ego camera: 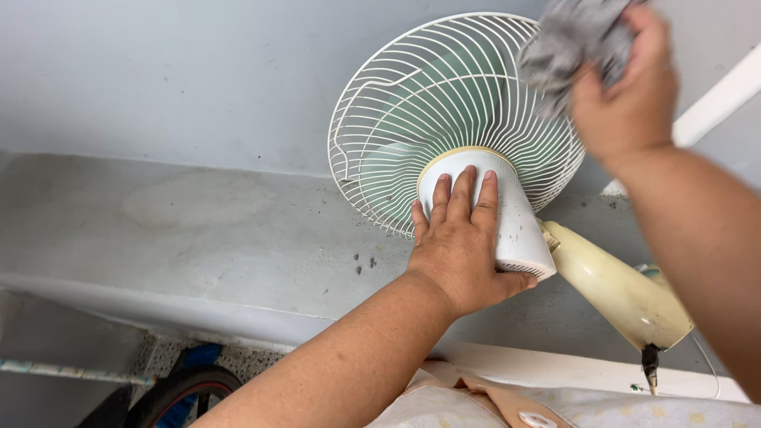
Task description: The person wipes the blades and the front and rear wire cages of a standing electric fan using a grey cloth. They rotate the fan head to access different areas and wipe the motor housing and control panel.
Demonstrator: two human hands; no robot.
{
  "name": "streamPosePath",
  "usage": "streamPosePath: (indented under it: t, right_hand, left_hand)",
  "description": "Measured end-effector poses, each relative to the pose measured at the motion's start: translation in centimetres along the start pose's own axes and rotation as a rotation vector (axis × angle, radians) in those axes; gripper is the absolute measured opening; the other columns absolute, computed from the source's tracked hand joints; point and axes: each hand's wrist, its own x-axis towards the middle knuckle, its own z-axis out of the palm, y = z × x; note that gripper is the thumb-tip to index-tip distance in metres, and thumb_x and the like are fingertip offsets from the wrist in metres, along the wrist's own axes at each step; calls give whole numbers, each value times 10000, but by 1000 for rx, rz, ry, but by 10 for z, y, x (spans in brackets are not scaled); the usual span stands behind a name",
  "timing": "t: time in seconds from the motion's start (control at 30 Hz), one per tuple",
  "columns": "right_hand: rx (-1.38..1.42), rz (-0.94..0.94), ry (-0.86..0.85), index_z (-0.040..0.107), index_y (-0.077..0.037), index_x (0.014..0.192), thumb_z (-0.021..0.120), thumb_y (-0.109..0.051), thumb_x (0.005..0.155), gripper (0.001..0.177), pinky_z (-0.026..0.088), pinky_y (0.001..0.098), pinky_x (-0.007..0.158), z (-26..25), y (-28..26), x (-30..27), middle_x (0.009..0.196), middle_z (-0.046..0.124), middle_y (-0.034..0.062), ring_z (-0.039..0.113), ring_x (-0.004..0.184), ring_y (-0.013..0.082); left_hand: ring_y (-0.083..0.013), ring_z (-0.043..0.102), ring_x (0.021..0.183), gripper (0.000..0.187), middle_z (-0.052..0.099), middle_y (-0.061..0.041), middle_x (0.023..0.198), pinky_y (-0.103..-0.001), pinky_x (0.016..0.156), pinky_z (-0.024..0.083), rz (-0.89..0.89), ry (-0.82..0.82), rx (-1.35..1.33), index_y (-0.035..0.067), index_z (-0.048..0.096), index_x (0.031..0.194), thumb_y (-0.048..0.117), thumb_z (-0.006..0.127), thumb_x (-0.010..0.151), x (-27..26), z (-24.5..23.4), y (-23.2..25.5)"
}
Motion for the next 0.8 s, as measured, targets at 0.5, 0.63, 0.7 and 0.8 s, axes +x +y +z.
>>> streamPosePath:
  t: [0.5,0.63,0.7,0.8]
  right_hand:
    - [-69,77,-362,726,-17,1052,649,-73,874,202,565,404,792,-2,-4,-61,1126,712,151,686,877,321]
    - [-170,431,-566,781,-36,966,727,-79,792,188,535,387,693,-7,19,-66,1007,729,142,678,786,278]
    - [-47,836,-422,737,-80,1120,667,-116,890,243,533,359,663,-14,36,-64,885,730,180,681,721,226]
    - [197,755,-66,694,-69,1170,653,-140,906,277,505,303,640,-24,53,-46,969,704,32,637,771,114]
  left_hand:
    - [-387,39,1532,1307,79,-157,1659,-641,1208,23,-86,25,115,196,123,1592,732,810,618,-2,-9,9]
    - [-369,47,1541,1315,82,-137,1667,-670,1197,28,-113,27,111,215,139,1593,732,821,594,-3,-10,11]
    - [-371,49,1543,1306,87,-141,1668,-685,1194,28,-123,22,108,223,150,1594,728,822,594,-4,-10,11]
    - [-375,62,1534,1309,95,-144,1664,-688,1184,36,-108,56,112,218,154,1591,722,824,585,-2,-8,10]
